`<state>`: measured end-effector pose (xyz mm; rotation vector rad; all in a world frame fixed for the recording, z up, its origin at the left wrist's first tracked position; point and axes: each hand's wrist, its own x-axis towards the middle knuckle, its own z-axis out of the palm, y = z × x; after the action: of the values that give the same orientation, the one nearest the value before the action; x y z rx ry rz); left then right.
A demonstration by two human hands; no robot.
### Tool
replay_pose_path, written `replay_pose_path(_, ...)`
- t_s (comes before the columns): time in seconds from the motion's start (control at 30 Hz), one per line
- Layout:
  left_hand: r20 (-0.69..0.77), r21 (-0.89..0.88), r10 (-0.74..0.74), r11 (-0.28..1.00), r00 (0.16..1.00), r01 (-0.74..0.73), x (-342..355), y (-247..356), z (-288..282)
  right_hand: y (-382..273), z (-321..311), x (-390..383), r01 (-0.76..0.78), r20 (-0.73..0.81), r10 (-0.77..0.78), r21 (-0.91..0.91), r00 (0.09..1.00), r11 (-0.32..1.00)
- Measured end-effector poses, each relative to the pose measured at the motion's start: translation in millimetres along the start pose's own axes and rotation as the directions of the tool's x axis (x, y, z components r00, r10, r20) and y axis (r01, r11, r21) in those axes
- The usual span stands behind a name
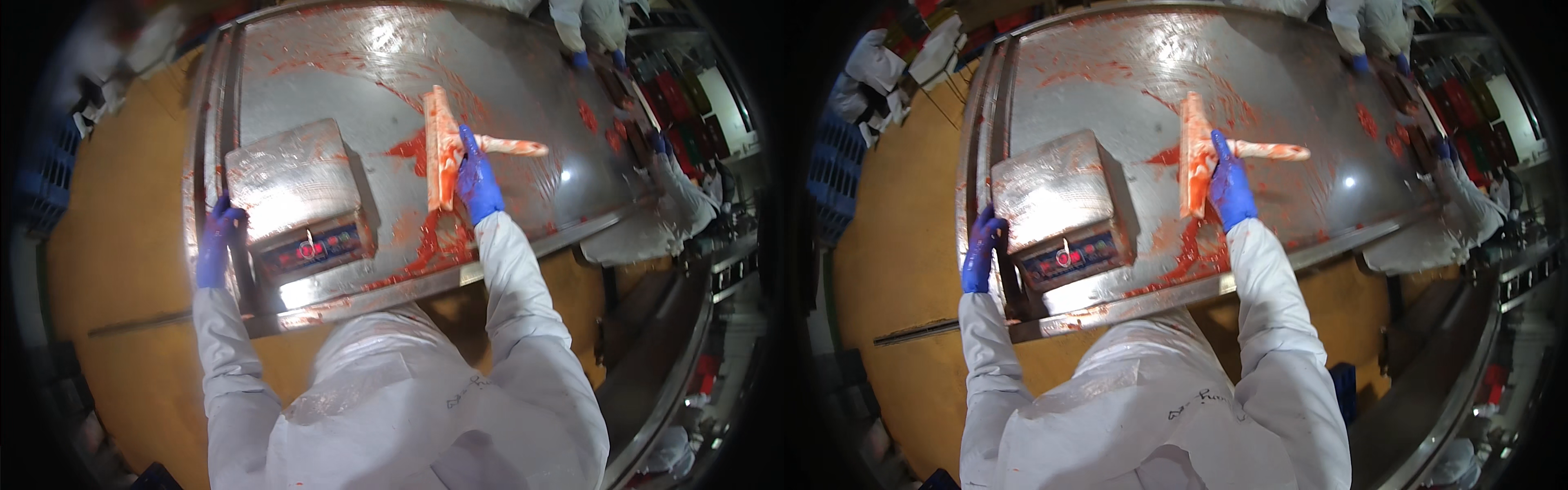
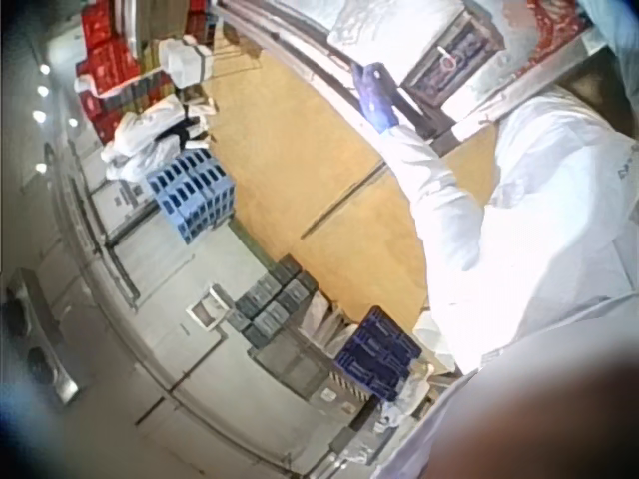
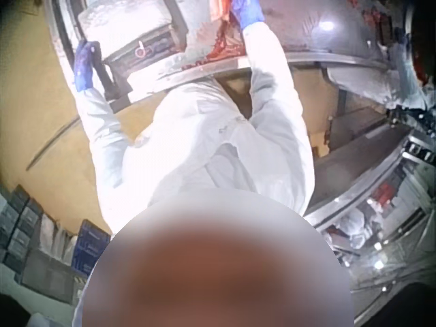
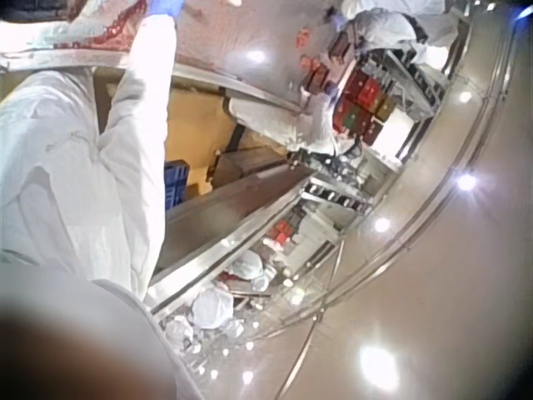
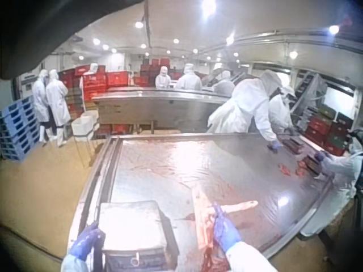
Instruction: The person cleans a stainless steel table in a meat processing facility using a squeegee-like tool to wipe away blood and meat residue. The person also handles packaged meat and a digital scale.
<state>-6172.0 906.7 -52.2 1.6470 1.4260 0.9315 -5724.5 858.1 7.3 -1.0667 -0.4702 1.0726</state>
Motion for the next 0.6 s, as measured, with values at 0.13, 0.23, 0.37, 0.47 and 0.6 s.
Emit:
replay_pose_path(0.13, -0.217, -0.288, -0.182, 0.951, 0.959, 0.115, -23.9, 57.9, -3.0, 30.4, -46.3, -19.2, -0.116, -0.103, 0.101, -0.148, 0.989, 0.982)
replay_pose_path(0.23, -0.494, -0.135, -0.038, 0.990, 0.869, -0.034, -44.4, 35.7, 4.6, 66.9, -17.2, -58.7, -0.158, 0.039, 0.175, -0.270, 0.984, 0.950)
replay_pose_path(0.37, -0.640, 0.160, 0.170, 0.983, 0.750, -0.087, -79.0, 42.5, 28.9, 112.9, -17.4, -69.3, 0.046, 0.183, 0.074, -0.573, 0.980, 0.818)
replay_pose_path(0.47, -0.660, 0.279, 0.186, 0.960, 0.728, 0.008, -107.1, 52.9, 53.8, 95.1, -44.5, -56.0, 0.057, 0.184, 0.079, -0.636, 0.980, 0.770)
replay_pose_path(0.6, -0.714, 0.353, 0.211, 0.932, 0.668, 0.083, -131.8, 61.4, 98.3, 40.8, -133.0, -20.0, -0.037, 0.048, 0.092, -0.661, 0.995, 0.750)
